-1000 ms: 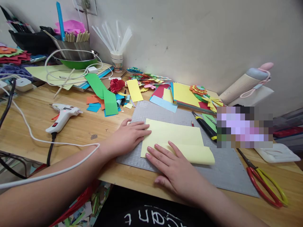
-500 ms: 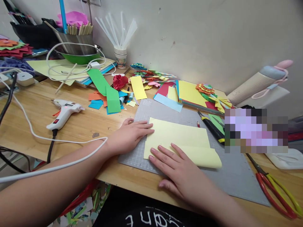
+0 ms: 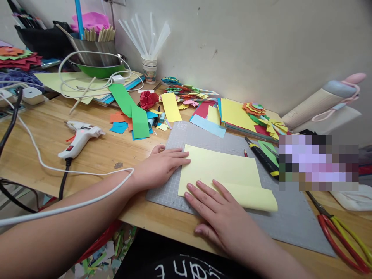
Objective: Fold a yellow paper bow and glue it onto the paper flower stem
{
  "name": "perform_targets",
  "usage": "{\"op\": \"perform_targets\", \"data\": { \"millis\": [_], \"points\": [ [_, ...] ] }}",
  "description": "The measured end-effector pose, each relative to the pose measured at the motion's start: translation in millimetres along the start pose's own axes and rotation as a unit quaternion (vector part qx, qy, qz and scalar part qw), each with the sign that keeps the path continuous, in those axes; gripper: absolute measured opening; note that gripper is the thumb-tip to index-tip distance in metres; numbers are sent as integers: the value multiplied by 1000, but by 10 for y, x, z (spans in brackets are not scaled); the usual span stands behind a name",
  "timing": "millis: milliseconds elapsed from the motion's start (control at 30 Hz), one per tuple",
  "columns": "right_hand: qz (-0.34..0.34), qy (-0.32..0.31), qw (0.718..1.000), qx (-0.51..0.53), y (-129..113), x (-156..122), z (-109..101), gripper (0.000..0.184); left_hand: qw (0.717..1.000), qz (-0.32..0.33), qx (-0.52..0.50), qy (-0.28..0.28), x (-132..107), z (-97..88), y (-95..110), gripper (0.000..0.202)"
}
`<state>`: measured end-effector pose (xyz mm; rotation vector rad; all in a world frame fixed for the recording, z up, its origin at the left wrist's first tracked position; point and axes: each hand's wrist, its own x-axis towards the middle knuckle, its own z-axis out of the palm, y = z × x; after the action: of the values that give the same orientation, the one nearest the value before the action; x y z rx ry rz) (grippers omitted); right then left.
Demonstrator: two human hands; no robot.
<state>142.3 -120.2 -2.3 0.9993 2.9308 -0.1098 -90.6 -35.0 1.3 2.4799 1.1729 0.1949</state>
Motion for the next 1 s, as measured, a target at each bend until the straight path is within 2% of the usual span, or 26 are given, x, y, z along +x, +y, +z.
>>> {"op": "perform_targets", "data": {
  "millis": [267,467,700,1000],
  "points": [
    [-5,-21,1000,-16,0,5,-24,63,1000,5,-2,6,-2,7,-10,41],
    [-1,-12,1000,-5,3,2,-7,63,1000,-1,-8,15,-3,25,-1,37],
    [2,-1,1000,2,0,-2,0,61,998,-6,-14,62,1,61,41,36],
    [8,3,1000,-8,2,0,15,57,998,-4,-21,62,-3,69,32,32]
  ]
}}
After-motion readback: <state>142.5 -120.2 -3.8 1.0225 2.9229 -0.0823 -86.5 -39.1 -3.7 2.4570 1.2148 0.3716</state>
